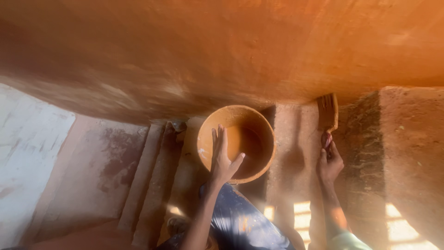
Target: The person paints a curved wall surface with a brownish liquid using a brush. They repeatedly dip the brush into a bucket and apply the liquid in vertical strokes, occasionally touching the wall with their left hand.
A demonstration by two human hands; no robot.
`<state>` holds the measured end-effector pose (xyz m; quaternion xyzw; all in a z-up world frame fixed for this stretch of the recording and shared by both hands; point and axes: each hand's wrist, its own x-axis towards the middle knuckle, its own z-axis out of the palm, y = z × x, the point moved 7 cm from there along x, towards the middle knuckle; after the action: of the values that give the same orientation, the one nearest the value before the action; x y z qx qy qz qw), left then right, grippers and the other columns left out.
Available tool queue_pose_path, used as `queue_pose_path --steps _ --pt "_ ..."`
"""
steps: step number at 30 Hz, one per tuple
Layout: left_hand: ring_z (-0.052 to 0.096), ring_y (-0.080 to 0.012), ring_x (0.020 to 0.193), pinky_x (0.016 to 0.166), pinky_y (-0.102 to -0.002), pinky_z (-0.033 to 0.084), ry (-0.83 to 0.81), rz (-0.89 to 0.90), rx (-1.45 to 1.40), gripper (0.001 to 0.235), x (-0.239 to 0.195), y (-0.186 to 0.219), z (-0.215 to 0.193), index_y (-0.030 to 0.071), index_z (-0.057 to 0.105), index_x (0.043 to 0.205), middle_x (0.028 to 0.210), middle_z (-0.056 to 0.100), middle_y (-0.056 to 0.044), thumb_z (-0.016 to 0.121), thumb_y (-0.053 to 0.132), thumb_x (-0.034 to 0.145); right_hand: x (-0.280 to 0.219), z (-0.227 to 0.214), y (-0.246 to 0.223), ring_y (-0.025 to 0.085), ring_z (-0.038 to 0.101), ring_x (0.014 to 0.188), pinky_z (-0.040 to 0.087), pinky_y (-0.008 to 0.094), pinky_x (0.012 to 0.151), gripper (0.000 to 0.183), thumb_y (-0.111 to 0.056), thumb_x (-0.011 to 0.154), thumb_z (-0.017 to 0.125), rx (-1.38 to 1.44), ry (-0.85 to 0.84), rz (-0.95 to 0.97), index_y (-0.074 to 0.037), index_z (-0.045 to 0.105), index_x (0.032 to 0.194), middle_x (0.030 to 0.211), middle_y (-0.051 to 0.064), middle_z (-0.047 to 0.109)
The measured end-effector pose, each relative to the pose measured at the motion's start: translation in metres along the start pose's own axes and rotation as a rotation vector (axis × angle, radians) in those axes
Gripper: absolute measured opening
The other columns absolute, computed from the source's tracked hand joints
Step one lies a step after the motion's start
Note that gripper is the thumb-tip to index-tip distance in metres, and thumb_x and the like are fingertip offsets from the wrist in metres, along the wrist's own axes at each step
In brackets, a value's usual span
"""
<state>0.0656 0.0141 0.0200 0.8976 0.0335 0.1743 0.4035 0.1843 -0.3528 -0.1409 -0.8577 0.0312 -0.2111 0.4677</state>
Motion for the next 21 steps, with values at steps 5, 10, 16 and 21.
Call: queue_pose_path --steps 5,10,16,21 --pt "0.002 -0.0407 0.158 0.126 -0.054 0.014 0.043 -0.148 0.041 0.103 -0.031 -0.034 -0.043 0.003 0.015 0.161 0.170 0.009 -0.023 0.079 0.015 0.081 -0.023 -0.004 -0.028 0.020 0.065 0.074 0.055 0.035 0.068 0.053 -0.002 0.096 0.064 0.152 -0.333 0.271 -0.003 0.057 0.149 0.103 0.016 0.074" --pt "0.008 -0.0363 0.160 0.128 -0.047 0.017 0.173 -0.280 -0.082 0.099 -0.033 -0.058 -0.069 0.004 0.015 0.162 0.172 0.012 -0.020 0.076 0.015 0.085 -0.006 0.007 -0.164 0.023 0.070 0.076 0.057 0.039 0.072 0.054 -0.003 0.092 0.067 -0.052 -0.592 -0.201 -0.011 0.060 0.144 0.093 0.020 0.071" --pt "0.014 -0.0345 0.160 0.129 -0.046 0.019 0.172 -0.333 -0.212 0.099 -0.042 -0.077 -0.065 0.005 0.013 0.163 0.173 0.012 -0.018 0.074 0.016 0.087 -0.042 0.127 -0.190 0.026 0.072 0.062 0.060 0.040 0.057 0.052 -0.022 0.102 0.052 -0.756 -1.085 -0.490 -0.040 0.050 0.151 0.087 0.010 0.073" --pt "0.008 -0.0356 0.162 0.130 -0.047 0.016 0.184 -0.325 -0.247 0.098 -0.045 -0.083 -0.064 0.006 0.012 0.164 0.174 0.011 -0.019 0.073 0.014 0.088 -0.080 0.252 -0.114 0.025 0.073 0.067 0.060 0.039 0.059 0.034 -0.039 0.100 0.054 -0.852 -1.113 -0.507 -0.012 0.074 0.105 0.076 0.011 0.072"
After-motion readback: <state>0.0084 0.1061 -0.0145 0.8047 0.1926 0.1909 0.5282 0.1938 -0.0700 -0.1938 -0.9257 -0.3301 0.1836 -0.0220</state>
